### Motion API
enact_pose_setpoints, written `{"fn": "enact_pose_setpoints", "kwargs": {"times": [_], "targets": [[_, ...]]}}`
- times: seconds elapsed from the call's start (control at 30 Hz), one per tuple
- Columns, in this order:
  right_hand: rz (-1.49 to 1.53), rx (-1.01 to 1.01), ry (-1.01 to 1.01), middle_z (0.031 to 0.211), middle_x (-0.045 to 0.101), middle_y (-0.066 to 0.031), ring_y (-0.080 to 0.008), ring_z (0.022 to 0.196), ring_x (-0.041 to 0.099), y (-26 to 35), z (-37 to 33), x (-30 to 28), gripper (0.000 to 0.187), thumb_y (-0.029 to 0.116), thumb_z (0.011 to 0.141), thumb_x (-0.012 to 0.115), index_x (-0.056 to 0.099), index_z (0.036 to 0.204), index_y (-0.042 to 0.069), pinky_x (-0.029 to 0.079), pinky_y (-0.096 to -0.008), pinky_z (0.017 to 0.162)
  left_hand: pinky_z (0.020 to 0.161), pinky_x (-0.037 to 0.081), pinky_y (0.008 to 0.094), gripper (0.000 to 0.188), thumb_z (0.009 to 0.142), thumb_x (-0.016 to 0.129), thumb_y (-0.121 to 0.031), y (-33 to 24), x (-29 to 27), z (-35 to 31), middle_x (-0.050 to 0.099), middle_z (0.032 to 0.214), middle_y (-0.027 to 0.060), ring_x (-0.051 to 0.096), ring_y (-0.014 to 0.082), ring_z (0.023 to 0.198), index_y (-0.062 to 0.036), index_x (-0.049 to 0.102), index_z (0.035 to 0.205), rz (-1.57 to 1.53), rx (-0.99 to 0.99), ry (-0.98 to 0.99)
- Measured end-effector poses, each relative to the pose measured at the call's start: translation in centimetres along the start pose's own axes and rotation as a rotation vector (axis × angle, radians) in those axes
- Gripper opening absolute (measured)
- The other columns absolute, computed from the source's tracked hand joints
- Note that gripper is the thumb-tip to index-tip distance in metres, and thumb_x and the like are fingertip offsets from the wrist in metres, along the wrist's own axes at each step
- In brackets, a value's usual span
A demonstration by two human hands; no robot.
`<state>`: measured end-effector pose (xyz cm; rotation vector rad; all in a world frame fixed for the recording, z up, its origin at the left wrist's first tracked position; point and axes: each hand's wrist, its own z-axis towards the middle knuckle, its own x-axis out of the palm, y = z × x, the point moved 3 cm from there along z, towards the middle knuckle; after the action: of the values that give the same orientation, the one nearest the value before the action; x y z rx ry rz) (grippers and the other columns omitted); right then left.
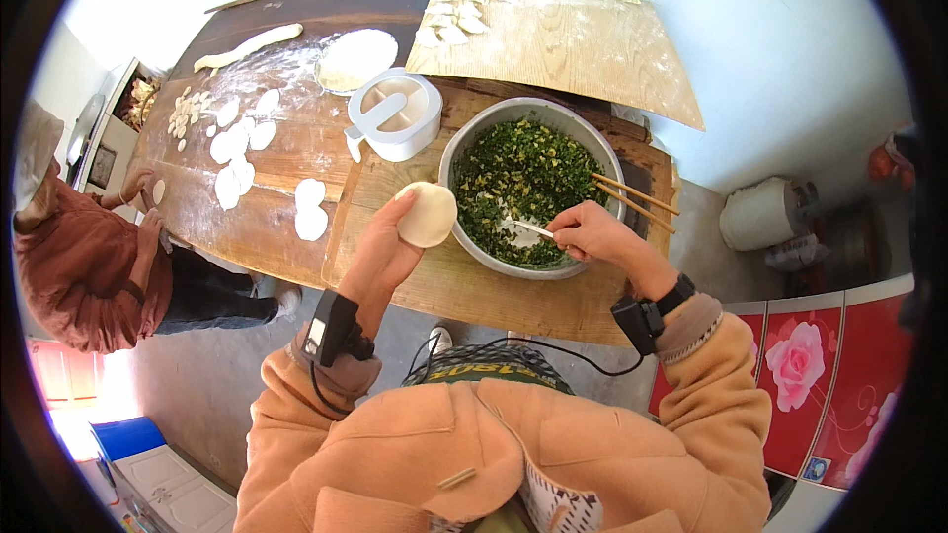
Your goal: The person repeatedly scoops green vegetable filling onto round dough wrappers, folds and seals them into dumplings, and places them on a floured wooden board. Another person rolls dough in the background.
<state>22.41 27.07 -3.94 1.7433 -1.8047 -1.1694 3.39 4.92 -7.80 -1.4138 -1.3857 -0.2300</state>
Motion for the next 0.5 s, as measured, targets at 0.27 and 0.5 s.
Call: {"fn": "enact_pose_setpoints", "kwargs": {"times": [0.27, 0.5], "targets": [[0.180, -0.276, -0.137, 0.067, 0.061, -0.0019, -0.0048, 0.049, 0.052, 1.7, -3.9, -0.6, 0.026, 0.007, 0.087, 0.058, 0.065, 0.108, -0.007, 0.042, -0.0207, 0.045, 0.102, 0.045, 0.0462, 0.035, 0.102, 0.044, -0.020, 3.1, 5.2, 5.2, 0.055, 0.128, 0.0172, 0.054, 0.0306, 0.118, 0.0037, 0.047, 0.128, -0.045, 0.003, -0.031], [-0.590, -0.637, -0.737, 0.094, 0.055, -0.0137, -0.0323, 0.085, 0.060, -0.4, -3.6, 3.4, 0.031, -0.003, 0.082, 0.055, 0.062, 0.112, 0.002, 0.050, -0.0367, 0.068, 0.107, 0.040, 0.0512, 0.039, 0.106, 0.024, -0.021, 5.8, 8.4, 5.5, 0.047, 0.133, 0.0191, 0.050, 0.0327, 0.121, 0.0042, 0.039, 0.132, -0.171, -0.049, -0.082]]}}
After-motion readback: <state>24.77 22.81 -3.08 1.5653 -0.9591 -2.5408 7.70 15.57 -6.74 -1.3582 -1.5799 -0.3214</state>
